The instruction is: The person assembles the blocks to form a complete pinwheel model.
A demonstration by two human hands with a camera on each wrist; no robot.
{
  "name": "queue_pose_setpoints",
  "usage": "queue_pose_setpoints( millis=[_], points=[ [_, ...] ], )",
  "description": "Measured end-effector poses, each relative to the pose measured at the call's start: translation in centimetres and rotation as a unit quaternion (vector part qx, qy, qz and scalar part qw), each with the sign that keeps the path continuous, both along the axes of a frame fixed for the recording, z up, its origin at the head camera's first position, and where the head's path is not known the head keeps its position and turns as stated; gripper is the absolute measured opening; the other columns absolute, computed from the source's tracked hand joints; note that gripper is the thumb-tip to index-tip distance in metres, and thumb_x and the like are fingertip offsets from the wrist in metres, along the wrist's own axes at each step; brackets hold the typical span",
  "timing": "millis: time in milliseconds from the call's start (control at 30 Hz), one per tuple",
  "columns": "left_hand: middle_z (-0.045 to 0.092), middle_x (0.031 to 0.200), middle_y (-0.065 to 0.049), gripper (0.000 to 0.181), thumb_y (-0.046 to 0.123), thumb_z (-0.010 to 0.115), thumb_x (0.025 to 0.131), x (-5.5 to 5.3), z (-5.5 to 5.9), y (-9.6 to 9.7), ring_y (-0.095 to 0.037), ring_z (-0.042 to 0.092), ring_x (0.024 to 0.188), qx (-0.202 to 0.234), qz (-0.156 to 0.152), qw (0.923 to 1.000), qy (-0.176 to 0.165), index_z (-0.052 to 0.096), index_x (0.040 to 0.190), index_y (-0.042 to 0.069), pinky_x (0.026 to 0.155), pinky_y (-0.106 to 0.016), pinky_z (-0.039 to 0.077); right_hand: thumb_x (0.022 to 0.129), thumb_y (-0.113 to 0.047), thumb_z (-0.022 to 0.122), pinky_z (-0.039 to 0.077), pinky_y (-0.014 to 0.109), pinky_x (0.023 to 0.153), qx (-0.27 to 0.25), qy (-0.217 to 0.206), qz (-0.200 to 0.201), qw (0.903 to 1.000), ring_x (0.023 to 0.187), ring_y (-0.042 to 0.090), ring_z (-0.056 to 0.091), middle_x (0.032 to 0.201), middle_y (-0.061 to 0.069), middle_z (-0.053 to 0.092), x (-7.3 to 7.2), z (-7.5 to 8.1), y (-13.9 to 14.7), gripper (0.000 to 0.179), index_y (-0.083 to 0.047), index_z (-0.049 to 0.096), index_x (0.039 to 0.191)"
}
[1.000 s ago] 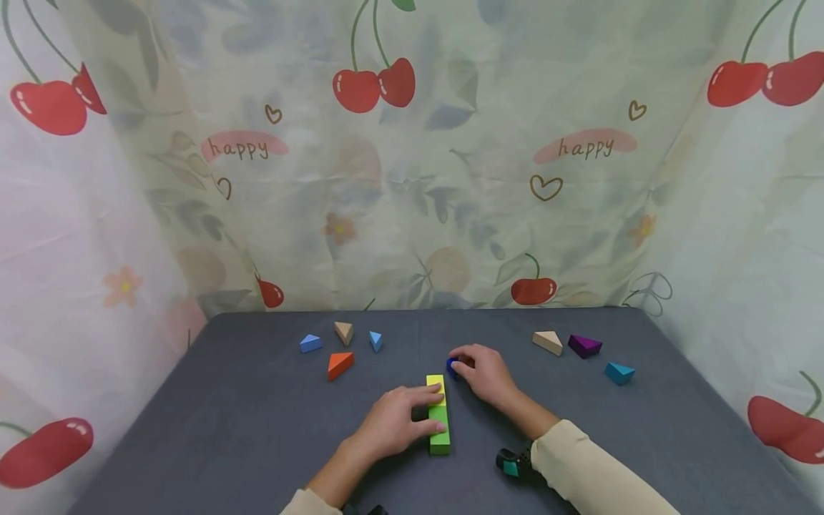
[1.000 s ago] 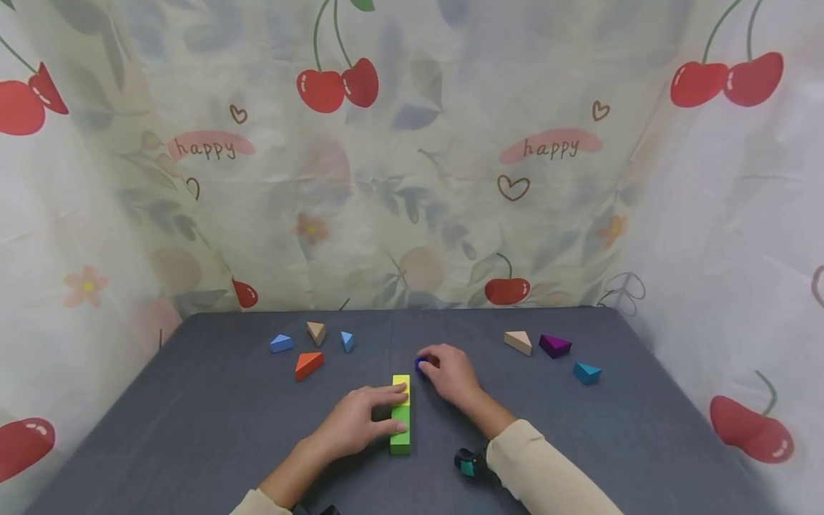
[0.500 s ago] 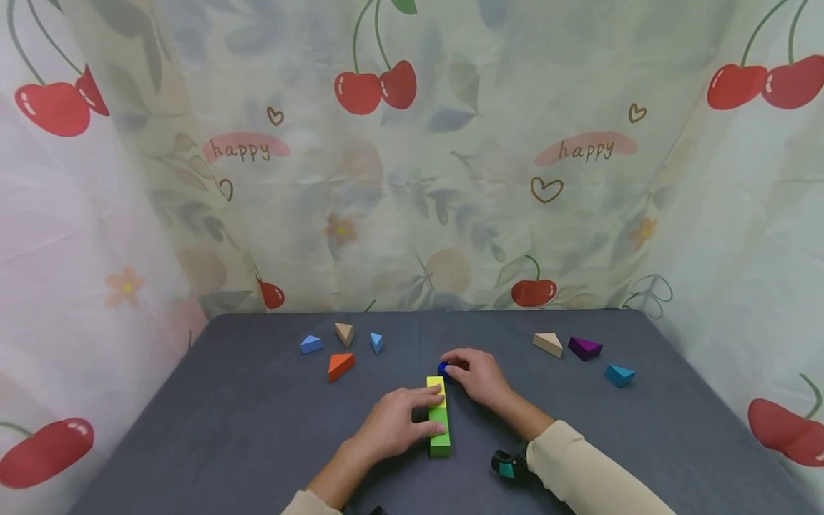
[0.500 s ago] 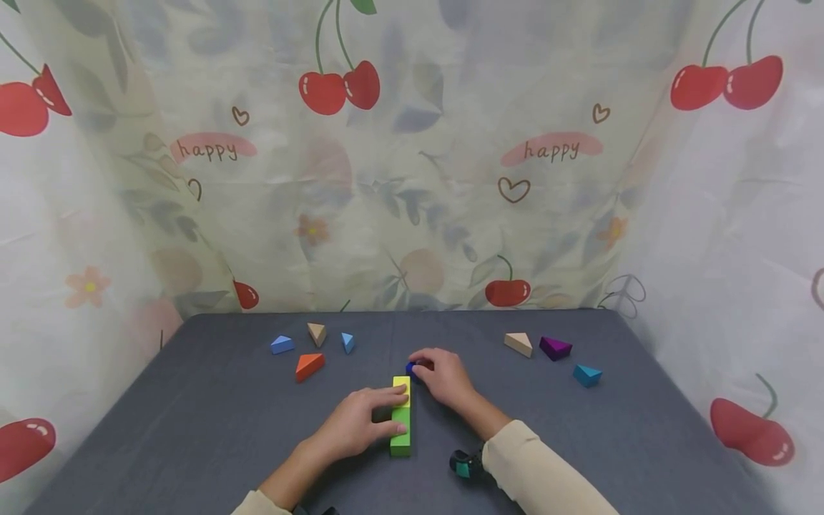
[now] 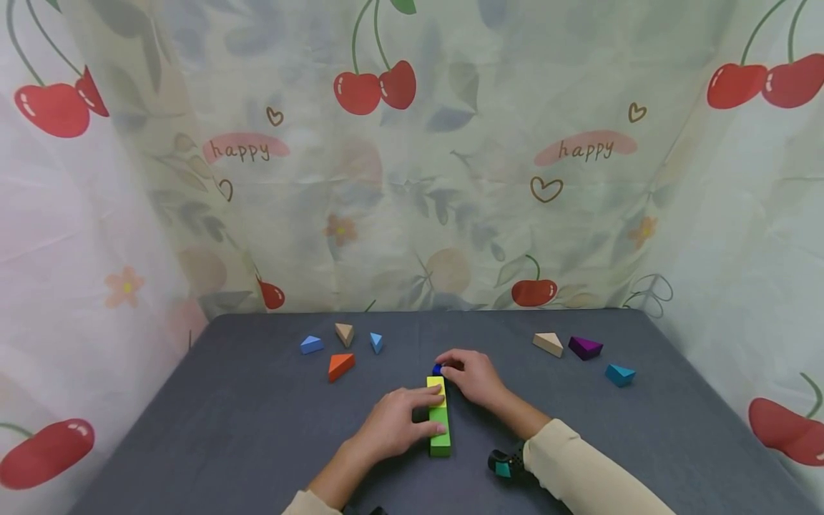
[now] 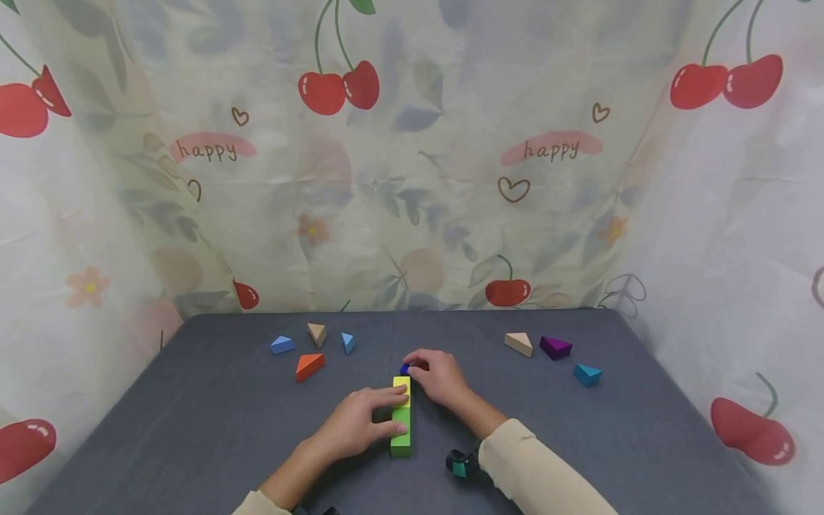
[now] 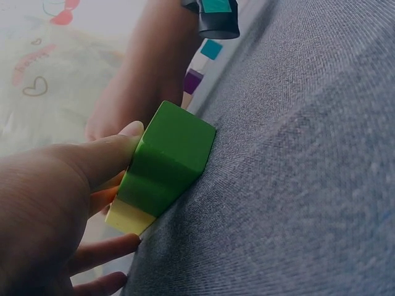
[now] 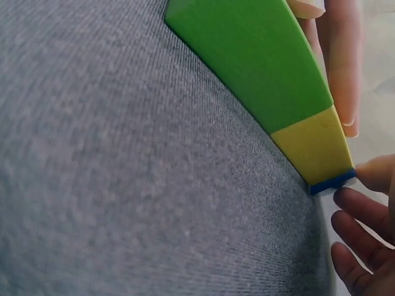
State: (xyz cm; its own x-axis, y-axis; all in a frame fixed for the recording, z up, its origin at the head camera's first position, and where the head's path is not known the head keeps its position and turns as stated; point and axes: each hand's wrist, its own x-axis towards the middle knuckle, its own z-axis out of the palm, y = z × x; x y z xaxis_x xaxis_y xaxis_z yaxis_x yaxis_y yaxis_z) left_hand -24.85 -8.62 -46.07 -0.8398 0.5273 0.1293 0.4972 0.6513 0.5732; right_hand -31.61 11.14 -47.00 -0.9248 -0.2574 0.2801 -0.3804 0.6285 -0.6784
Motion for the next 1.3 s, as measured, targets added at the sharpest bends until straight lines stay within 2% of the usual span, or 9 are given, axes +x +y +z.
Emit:
queue_pose_setpoints(
  millis=[500,767,967,1100,1300],
  points=[
    [0.056,0.135,0.013,0.052,0.050,0.070,0.085,-0.07,-0.25,-0.03,-0.016,0.053,0.123,-0.001,0.003,1.0000,0.009,0.066,0.129,0.023,0.099,-0.045,0.042,0.090,-0.012,0.069,0.051,0.042,0.083,-0.003,-0.010,0.016,0.9998,0.091,0.016,0.064,0.096,-0.005,0.071,0.35,0.05,-0.37,0.012,-0.017,0.075,0.100],
    [0.056,0.136,0.011,0.052,0.049,0.070,0.086,0.01,-0.27,-0.06,-0.018,0.053,0.123,0.005,-0.002,0.9998,0.018,0.066,0.129,0.020,0.099,-0.046,0.043,0.089,-0.016,0.071,0.049,0.036,0.074,0.004,0.003,0.012,0.9999,0.079,0.012,0.060,0.085,-0.008,0.069,0.49,-0.16,-0.30,0.005,-0.017,0.076,0.088],
    [0.055,0.136,0.012,0.053,0.050,0.069,0.086,-0.01,-0.04,0.00,-0.017,0.051,0.125,0.007,-0.001,1.0000,0.006,0.065,0.130,0.020,0.100,-0.046,0.042,0.090,-0.016,0.070,0.051,0.038,0.078,-0.006,-0.004,0.007,0.9999,0.084,0.013,0.062,0.090,-0.007,0.069,0.56,0.04,-0.52,0.006,-0.017,0.075,0.095],
    [0.056,0.135,0.012,0.054,0.049,0.069,0.086,-0.01,0.06,0.01,-0.018,0.052,0.124,0.011,-0.003,0.9999,0.000,0.065,0.131,0.020,0.099,-0.045,0.042,0.093,-0.015,0.066,0.051,0.042,0.083,0.000,0.000,0.034,0.9994,0.094,0.017,0.064,0.101,-0.004,0.070,0.31,0.13,-0.69,0.014,-0.017,0.074,0.105],
    [0.055,0.136,0.012,0.054,0.050,0.068,0.087,0.05,0.06,0.00,-0.017,0.051,0.125,0.015,-0.006,0.9999,-0.005,0.064,0.132,0.020,0.100,-0.045,0.042,0.097,-0.010,0.058,0.048,0.043,0.087,0.017,-0.004,0.104,0.9945,0.100,0.020,0.061,0.110,-0.001,0.067,-0.28,0.50,-0.73,0.023,-0.016,0.072,0.114]
  ],
)
